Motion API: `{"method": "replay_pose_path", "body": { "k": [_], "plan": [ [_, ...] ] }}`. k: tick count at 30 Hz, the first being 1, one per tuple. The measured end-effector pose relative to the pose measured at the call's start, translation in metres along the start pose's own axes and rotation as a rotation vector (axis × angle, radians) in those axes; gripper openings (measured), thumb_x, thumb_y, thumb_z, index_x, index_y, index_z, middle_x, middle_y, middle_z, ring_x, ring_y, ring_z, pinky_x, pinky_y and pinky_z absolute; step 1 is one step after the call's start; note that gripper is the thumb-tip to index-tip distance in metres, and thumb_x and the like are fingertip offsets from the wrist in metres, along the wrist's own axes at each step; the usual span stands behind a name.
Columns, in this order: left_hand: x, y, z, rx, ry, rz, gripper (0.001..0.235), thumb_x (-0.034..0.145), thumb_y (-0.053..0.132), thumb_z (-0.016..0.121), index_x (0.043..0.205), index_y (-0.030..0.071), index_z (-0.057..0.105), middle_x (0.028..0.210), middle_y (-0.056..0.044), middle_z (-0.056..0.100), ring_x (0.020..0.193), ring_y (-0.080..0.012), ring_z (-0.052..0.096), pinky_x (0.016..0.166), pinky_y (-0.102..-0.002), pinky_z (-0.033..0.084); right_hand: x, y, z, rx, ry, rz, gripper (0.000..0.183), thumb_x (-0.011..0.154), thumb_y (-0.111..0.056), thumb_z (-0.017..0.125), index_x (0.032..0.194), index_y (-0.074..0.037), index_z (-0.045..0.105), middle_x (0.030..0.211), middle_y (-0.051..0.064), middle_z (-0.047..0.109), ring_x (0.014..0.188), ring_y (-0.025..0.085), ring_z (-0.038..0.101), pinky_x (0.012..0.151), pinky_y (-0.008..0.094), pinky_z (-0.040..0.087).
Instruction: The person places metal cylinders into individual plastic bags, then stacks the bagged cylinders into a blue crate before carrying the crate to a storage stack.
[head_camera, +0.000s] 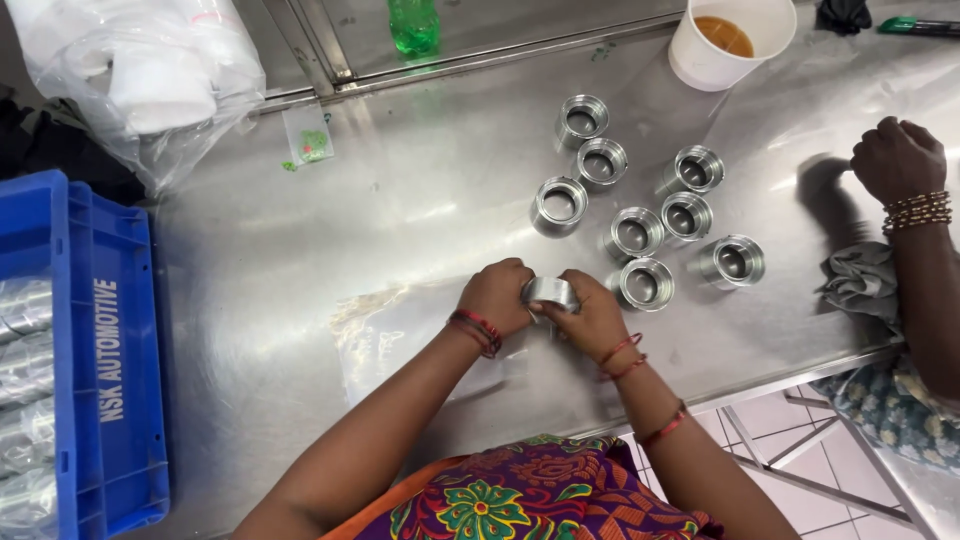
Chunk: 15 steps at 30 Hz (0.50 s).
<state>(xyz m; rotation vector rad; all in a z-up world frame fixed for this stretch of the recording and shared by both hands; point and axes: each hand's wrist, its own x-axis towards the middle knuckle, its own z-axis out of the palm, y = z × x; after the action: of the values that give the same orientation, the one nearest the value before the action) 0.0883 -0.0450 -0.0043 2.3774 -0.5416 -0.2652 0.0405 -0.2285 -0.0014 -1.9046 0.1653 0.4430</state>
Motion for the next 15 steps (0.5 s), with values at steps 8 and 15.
{"method": "replay_pose_path", "body": {
  "k": [8,15],
  "plan": [
    [-0.070,0.016,-0.027,-0.036,0.005,0.000,0.012,0.077,0.020,0.080,0.086,0.013,0.078,0.097,-0.003,0.068,0.090,-0.0276,0.068,0.081,-0.042,0.057,0.031,-0.031,0.016,-0.890,0.451,-0.486,0.056,0.067,-0.011,0.077,0.120,-0.013,0.059,0.128,0.019,0.059,0.105,0.041,0.064,0.083,0.049,0.053],
    [-0.051,-0.003,-0.009,-0.146,0.144,-0.117,0.006,0.086,0.019,0.078,0.085,0.013,0.080,0.098,-0.003,0.074,0.098,-0.0254,0.068,0.087,-0.040,0.055,0.096,-0.080,-0.056,-1.316,0.109,-0.367,0.087,0.065,-0.028,0.091,0.144,-0.027,0.054,0.128,0.006,0.064,0.126,0.035,0.056,0.097,0.052,0.050]
  ]
}}
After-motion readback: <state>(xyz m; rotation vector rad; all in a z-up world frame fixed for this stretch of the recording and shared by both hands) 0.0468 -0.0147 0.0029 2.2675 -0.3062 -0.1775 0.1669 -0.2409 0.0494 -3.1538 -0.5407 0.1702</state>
